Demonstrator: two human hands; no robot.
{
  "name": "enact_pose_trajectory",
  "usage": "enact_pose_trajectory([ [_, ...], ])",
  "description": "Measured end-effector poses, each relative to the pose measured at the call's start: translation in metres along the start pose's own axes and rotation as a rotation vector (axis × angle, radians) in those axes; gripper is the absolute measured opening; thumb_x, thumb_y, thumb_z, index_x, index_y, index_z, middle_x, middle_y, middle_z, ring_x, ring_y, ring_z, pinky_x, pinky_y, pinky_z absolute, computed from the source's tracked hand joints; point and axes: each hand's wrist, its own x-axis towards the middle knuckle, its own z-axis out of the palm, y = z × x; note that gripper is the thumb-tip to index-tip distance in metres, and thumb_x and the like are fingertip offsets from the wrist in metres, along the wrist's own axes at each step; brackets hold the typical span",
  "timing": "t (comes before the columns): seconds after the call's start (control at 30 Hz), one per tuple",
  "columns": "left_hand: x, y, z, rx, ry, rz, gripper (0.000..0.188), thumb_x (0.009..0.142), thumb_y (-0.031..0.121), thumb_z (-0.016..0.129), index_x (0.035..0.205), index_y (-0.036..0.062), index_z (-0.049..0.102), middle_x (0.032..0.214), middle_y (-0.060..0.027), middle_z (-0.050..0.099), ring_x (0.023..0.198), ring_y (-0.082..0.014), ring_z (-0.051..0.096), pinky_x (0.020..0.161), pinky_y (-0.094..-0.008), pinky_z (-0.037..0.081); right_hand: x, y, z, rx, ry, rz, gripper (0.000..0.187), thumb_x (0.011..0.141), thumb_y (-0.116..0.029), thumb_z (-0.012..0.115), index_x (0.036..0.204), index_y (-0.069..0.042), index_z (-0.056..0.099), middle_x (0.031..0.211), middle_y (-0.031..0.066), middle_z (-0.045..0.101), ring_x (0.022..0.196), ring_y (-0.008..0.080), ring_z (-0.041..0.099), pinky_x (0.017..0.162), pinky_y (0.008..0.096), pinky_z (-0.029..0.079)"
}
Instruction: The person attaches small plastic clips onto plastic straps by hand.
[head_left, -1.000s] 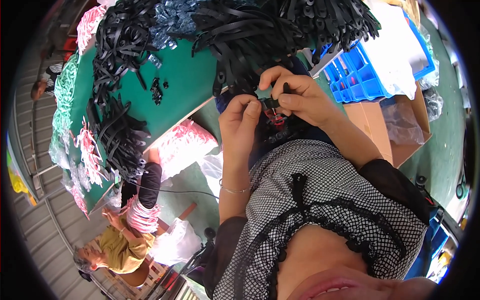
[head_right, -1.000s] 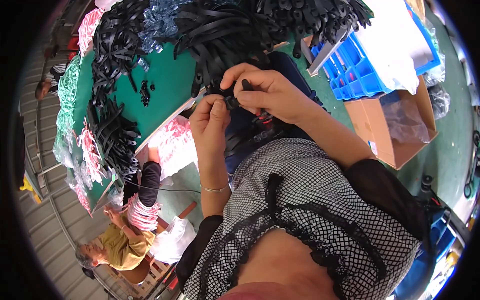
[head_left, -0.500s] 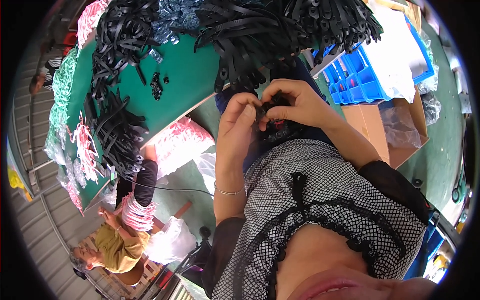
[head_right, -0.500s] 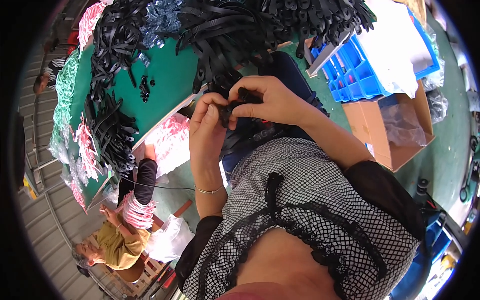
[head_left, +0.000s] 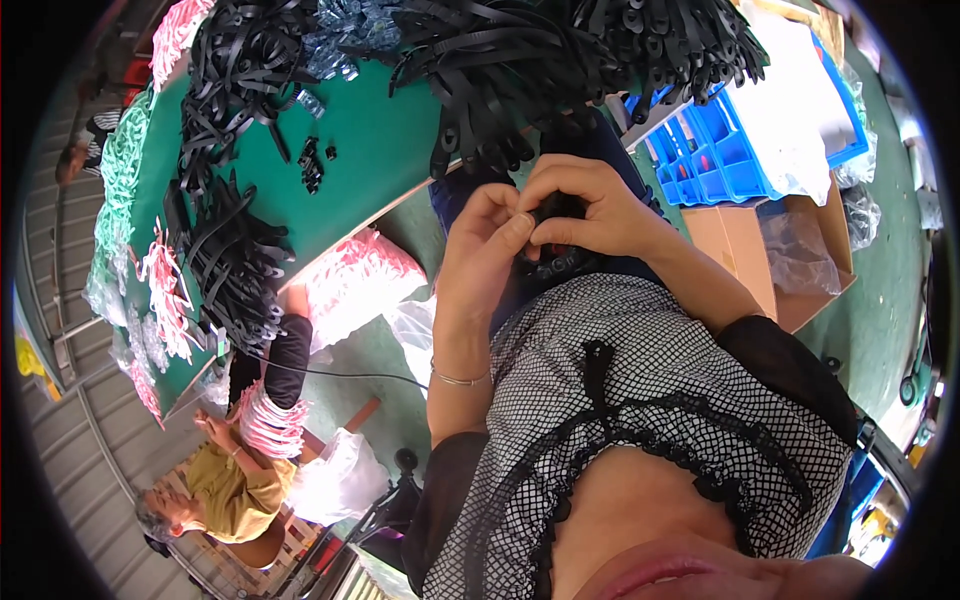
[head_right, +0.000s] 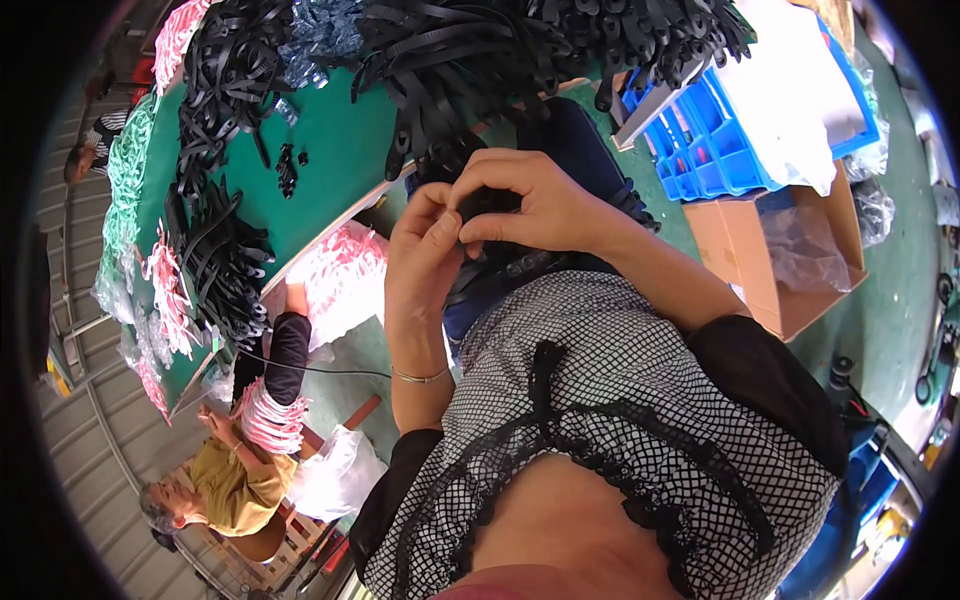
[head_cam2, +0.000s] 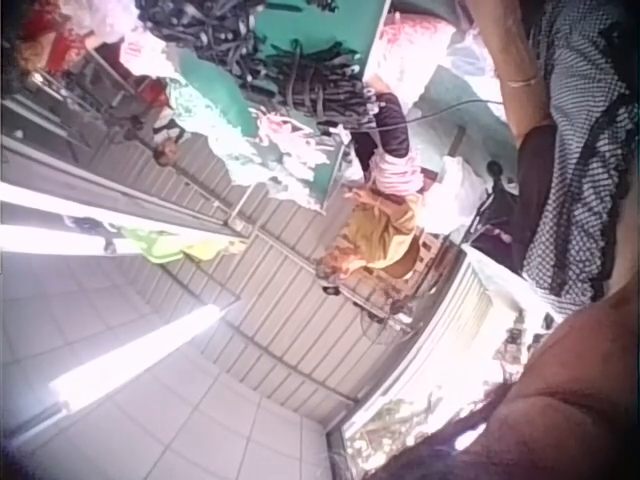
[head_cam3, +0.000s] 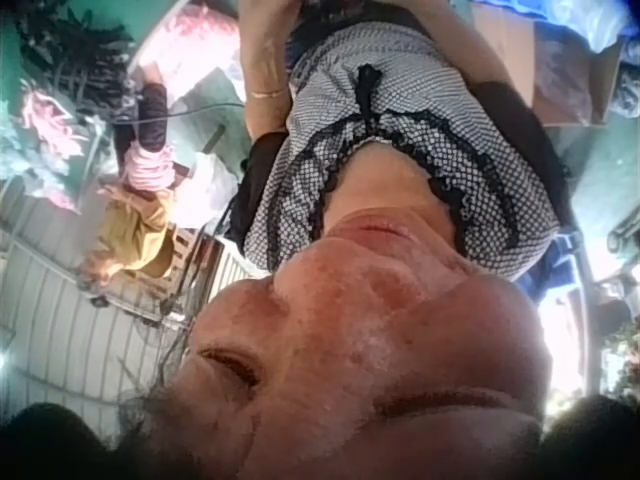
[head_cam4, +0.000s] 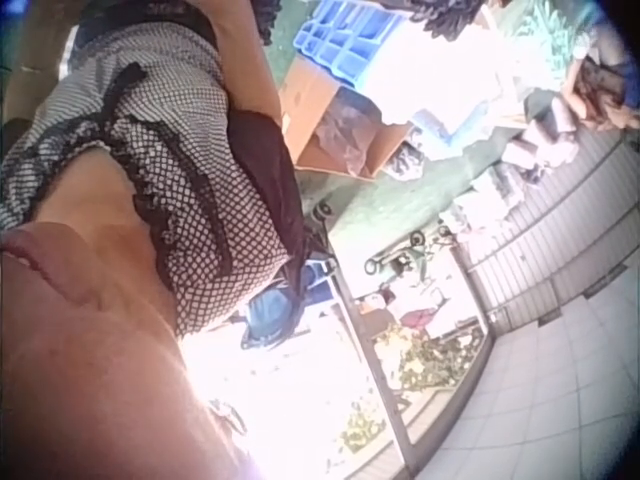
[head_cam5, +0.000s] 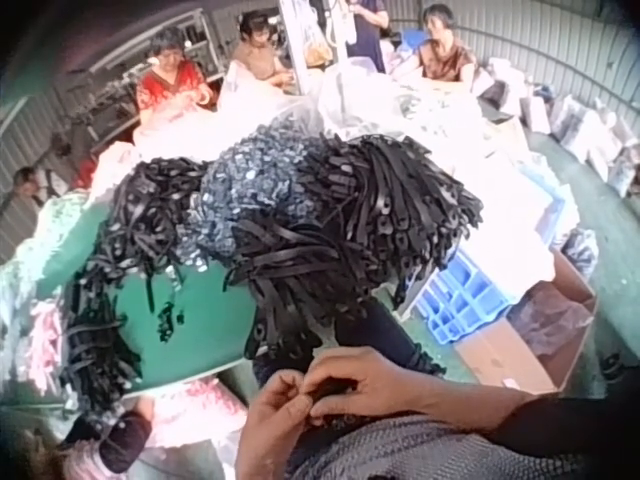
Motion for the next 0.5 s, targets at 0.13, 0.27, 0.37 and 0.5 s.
enact_pose_trajectory([
  [0.13,-0.002,-0.004,-0.003,-0.051,0.001,-0.071,0.016,0.083,0.013,0.057,0.091,-0.0005,0.053,0.076,-0.0043,0.055,0.065,-0.0108,0.05,0.058,-0.021,0.04,0.002,-0.005,-0.006,-0.16,0.017,-0.063,0.018,0.069,-0.008,0.069,0.082,-0.002,0.057,0.08,0.0034,0.05,0.073,0.0135,0.05,0.064,0.0243,0.04],
  [0.27,-0.008,0.005,0.003,0.194,0.112,0.085,0.011,0.081,0.008,0.059,0.086,-0.0009,0.055,0.074,-0.0026,0.057,0.066,-0.0073,0.049,0.059,-0.0191,0.04,-0.004,-0.011,-0.011,-0.192,0.185,0.173,0.014,0.075,-0.012,0.064,0.079,-0.001,0.056,0.071,0.0033,0.05,0.065,0.0085,0.045,0.056,0.0223,0.036],
  [0.37,-0.008,0.005,0.008,0.403,0.073,0.114,0.012,0.078,0.007,0.063,0.084,-0.0012,0.056,0.073,-0.0015,0.057,0.068,-0.0059,0.05,0.06,-0.0187,0.04,-0.004,-0.008,-0.011,-0.143,-0.046,0.278,0.018,0.081,-0.014,0.058,0.077,0.002,0.053,0.059,0.0015,0.047,0.056,0.0042,0.04,0.049,0.021,0.033],
  [0.5,-0.008,0.005,0.006,0.489,0.01,0.1,0.012,0.076,0.006,0.065,0.079,-0.0019,0.056,0.072,-0.0009,0.057,0.068,-0.0054,0.05,0.059,-0.0191,0.04,-0.006,-0.009,-0.009,0.032,-0.098,0.367,0.017,0.08,-0.012,0.057,0.071,0.002,0.053,0.055,-0.0006,0.044,0.053,0.0031,0.039,0.047,0.0202,0.031],
])
